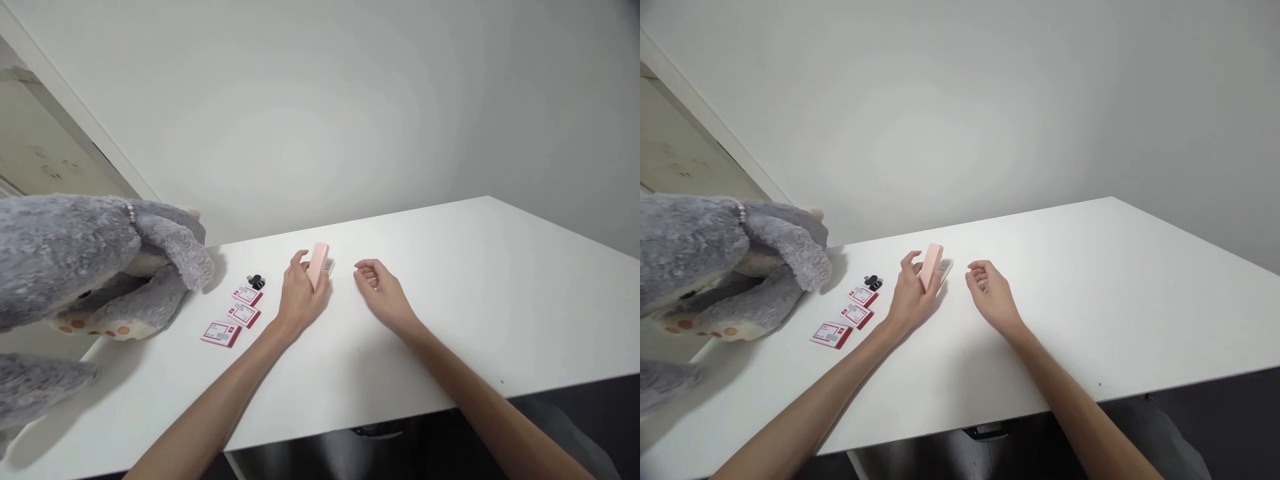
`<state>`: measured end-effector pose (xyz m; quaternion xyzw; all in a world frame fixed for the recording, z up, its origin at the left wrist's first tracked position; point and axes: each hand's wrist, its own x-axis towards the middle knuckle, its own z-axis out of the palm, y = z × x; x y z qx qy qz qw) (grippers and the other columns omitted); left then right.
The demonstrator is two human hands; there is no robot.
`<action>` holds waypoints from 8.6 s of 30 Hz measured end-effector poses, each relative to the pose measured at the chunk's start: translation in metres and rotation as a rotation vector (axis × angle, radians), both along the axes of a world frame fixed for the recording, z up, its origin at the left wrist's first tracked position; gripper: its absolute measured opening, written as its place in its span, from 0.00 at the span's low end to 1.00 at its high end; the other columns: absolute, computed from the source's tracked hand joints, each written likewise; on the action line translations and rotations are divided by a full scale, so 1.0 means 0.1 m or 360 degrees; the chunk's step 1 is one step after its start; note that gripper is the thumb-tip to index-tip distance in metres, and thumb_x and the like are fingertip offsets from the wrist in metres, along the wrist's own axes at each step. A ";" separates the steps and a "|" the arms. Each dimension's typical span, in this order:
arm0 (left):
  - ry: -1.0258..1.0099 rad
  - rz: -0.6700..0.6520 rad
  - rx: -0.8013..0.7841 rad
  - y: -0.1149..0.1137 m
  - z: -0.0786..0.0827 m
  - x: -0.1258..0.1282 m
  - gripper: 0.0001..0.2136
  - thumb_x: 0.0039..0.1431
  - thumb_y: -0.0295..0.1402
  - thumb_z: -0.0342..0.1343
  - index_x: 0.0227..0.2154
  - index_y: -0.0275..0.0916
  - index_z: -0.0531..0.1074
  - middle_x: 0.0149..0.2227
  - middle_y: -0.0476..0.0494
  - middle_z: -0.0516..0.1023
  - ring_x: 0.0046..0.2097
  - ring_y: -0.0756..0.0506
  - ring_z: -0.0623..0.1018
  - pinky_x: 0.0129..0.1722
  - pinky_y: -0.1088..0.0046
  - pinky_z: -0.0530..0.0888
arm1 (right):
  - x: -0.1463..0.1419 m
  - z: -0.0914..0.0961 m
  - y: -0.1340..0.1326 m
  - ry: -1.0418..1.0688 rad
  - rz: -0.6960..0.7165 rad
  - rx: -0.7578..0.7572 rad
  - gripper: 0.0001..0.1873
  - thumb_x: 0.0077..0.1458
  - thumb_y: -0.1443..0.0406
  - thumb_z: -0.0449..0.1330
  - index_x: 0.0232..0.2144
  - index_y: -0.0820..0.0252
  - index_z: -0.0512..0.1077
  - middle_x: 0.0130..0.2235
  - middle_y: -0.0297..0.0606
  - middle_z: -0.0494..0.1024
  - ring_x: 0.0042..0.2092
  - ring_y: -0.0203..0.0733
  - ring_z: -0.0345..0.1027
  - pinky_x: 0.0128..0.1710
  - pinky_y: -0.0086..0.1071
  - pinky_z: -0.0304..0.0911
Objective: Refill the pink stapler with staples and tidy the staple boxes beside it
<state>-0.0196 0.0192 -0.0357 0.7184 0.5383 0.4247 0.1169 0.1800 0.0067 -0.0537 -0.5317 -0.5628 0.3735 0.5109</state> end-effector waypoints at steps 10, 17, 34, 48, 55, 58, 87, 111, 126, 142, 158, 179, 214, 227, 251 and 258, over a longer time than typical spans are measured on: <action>0.0290 0.0205 0.0059 -0.07 0.03 0.06 0.18 0.75 0.42 0.42 0.61 0.38 0.58 0.45 0.37 0.78 0.48 0.37 0.81 0.59 0.44 0.66 | 0.00 -0.02 0.01 -0.0002 0.0028 0.0001 0.16 0.64 0.51 0.59 0.45 0.55 0.74 0.44 0.43 0.81 0.44 0.48 0.74 0.45 0.43 0.70; 0.0162 -0.0144 0.0024 -0.14 0.08 0.07 0.12 0.75 0.40 0.43 0.56 0.43 0.59 0.34 0.47 0.79 0.38 0.40 0.80 0.47 0.57 0.72 | -0.01 -0.05 0.04 0.0048 0.0036 0.0095 0.18 0.65 0.49 0.59 0.47 0.55 0.73 0.44 0.43 0.81 0.46 0.49 0.76 0.47 0.43 0.70; 0.0094 -0.0117 0.0065 -0.04 0.11 0.07 0.03 0.64 0.31 0.56 0.39 0.44 0.72 0.43 0.43 0.80 0.50 0.38 0.76 0.54 0.56 0.72 | 0.01 0.01 -0.03 -0.0253 0.0098 0.0231 0.18 0.62 0.55 0.62 0.52 0.52 0.74 0.56 0.43 0.79 0.57 0.54 0.71 0.57 0.50 0.68; 0.0173 -0.0482 0.0071 -0.07 0.14 0.05 0.08 0.71 0.39 0.52 0.39 0.42 0.71 0.40 0.42 0.78 0.44 0.41 0.75 0.47 0.62 0.72 | 0.03 0.11 -0.08 -0.0002 0.0258 0.0033 0.23 0.60 0.49 0.66 0.51 0.52 0.73 0.56 0.42 0.79 0.57 0.54 0.73 0.53 0.46 0.69; 0.0053 -0.0540 -0.0184 -0.09 0.16 0.06 0.11 0.71 0.42 0.53 0.36 0.41 0.71 0.31 0.49 0.75 0.32 0.48 0.71 0.35 0.70 0.68 | 0.07 0.13 -0.09 0.0093 0.0327 -0.0030 0.26 0.58 0.46 0.67 0.52 0.52 0.72 0.57 0.44 0.79 0.57 0.54 0.72 0.54 0.45 0.69; 0.0013 -0.0581 -0.0272 -0.09 0.14 0.04 0.12 0.71 0.43 0.54 0.38 0.40 0.71 0.29 0.52 0.74 0.30 0.50 0.68 0.32 0.72 0.65 | 0.07 0.16 -0.09 0.0133 0.0339 -0.0041 0.26 0.58 0.47 0.68 0.52 0.53 0.72 0.56 0.44 0.79 0.56 0.54 0.73 0.53 0.45 0.69; 0.0208 -0.0667 -0.0404 -0.10 0.12 0.05 0.12 0.70 0.41 0.54 0.39 0.41 0.79 0.24 0.55 0.70 0.24 0.52 0.63 0.28 0.73 0.60 | 0.11 0.13 -0.02 0.0701 0.0560 -0.0140 0.25 0.58 0.47 0.70 0.49 0.53 0.72 0.46 0.37 0.78 0.45 0.43 0.72 0.48 0.37 0.67; 0.0387 -0.0493 -0.0288 -0.11 0.09 0.06 0.16 0.70 0.35 0.50 0.58 0.44 0.71 0.30 0.54 0.75 0.27 0.51 0.73 0.30 0.73 0.66 | 0.24 -0.05 0.21 0.1227 -0.0402 -0.0070 0.18 0.62 0.53 0.64 0.49 0.54 0.71 0.53 0.41 0.82 0.58 0.50 0.77 0.61 0.45 0.72; 0.0286 -0.0296 -0.0006 -0.13 0.10 0.09 0.10 0.68 0.31 0.52 0.46 0.43 0.77 0.29 0.52 0.75 0.30 0.49 0.73 0.33 0.71 0.67 | 0.35 -0.18 0.25 0.0414 -0.0814 0.0000 0.22 0.61 0.54 0.58 0.54 0.56 0.72 0.54 0.45 0.78 0.54 0.52 0.74 0.58 0.48 0.66; 0.0330 -0.0448 0.0370 -0.10 0.06 0.07 0.12 0.68 0.26 0.50 0.39 0.41 0.79 0.27 0.48 0.75 0.33 0.45 0.71 0.39 0.65 0.68 | 0.26 0.04 0.06 -0.0200 -0.0890 0.0466 0.10 0.62 0.65 0.53 0.43 0.55 0.72 0.53 0.46 0.72 0.53 0.52 0.66 0.50 0.46 0.63; 0.0627 -0.0497 0.0543 -0.14 0.08 0.04 0.11 0.67 0.25 0.50 0.41 0.42 0.78 0.32 0.46 0.81 0.36 0.43 0.73 0.40 0.62 0.65 | 0.21 0.02 0.05 -0.0360 -0.0841 0.0576 0.10 0.62 0.68 0.52 0.38 0.54 0.73 0.51 0.46 0.71 0.53 0.53 0.64 0.50 0.46 0.63; 0.0985 0.0725 0.0133 -0.76 0.08 -1.36 0.37 0.64 0.53 0.56 0.67 0.32 0.59 0.65 0.22 0.70 0.69 0.22 0.65 0.69 0.40 0.57 | 0.41 -0.13 -0.10 0.0046 -0.0879 0.0227 0.13 0.59 0.62 0.55 0.46 0.58 0.68 0.54 0.54 0.70 0.58 0.60 0.64 0.58 0.53 0.61; 0.0853 0.0758 -0.0131 -0.95 0.22 -1.49 0.44 0.60 0.58 0.54 0.67 0.25 0.59 0.59 0.22 0.77 0.62 0.22 0.74 0.62 0.44 0.68 | 0.56 -0.21 -0.60 -0.0082 -0.0467 0.0307 0.09 0.59 0.60 0.55 0.38 0.56 0.72 0.44 0.46 0.79 0.43 0.53 0.75 0.49 0.49 0.70; 0.1023 0.0297 0.0360 -1.18 0.33 -1.51 0.26 0.70 0.51 0.53 0.62 0.40 0.68 0.62 0.32 0.76 0.62 0.30 0.74 0.64 0.48 0.70 | 0.57 -0.21 -0.59 -0.0082 -0.0450 0.0283 0.09 0.59 0.60 0.54 0.38 0.56 0.72 0.44 0.47 0.81 0.44 0.53 0.76 0.49 0.48 0.71; -0.0313 0.0224 0.0198 -1.24 0.45 -0.98 0.34 0.60 0.48 0.68 0.62 0.46 0.58 0.65 0.32 0.67 0.57 0.37 0.80 0.56 0.50 0.80 | 0.56 -0.16 -0.63 -0.0029 -0.0361 0.0209 0.10 0.58 0.59 0.56 0.37 0.55 0.74 0.42 0.45 0.83 0.43 0.52 0.78 0.47 0.45 0.71; 0.0597 -0.0378 0.0710 -1.22 0.41 -0.56 0.32 0.62 0.37 0.70 0.63 0.47 0.60 0.62 0.32 0.72 0.65 0.34 0.75 0.61 0.47 0.76 | 0.52 -0.05 -0.72 0.0094 0.0160 0.0070 0.09 0.58 0.59 0.61 0.38 0.56 0.78 0.37 0.38 0.85 0.38 0.46 0.78 0.42 0.39 0.71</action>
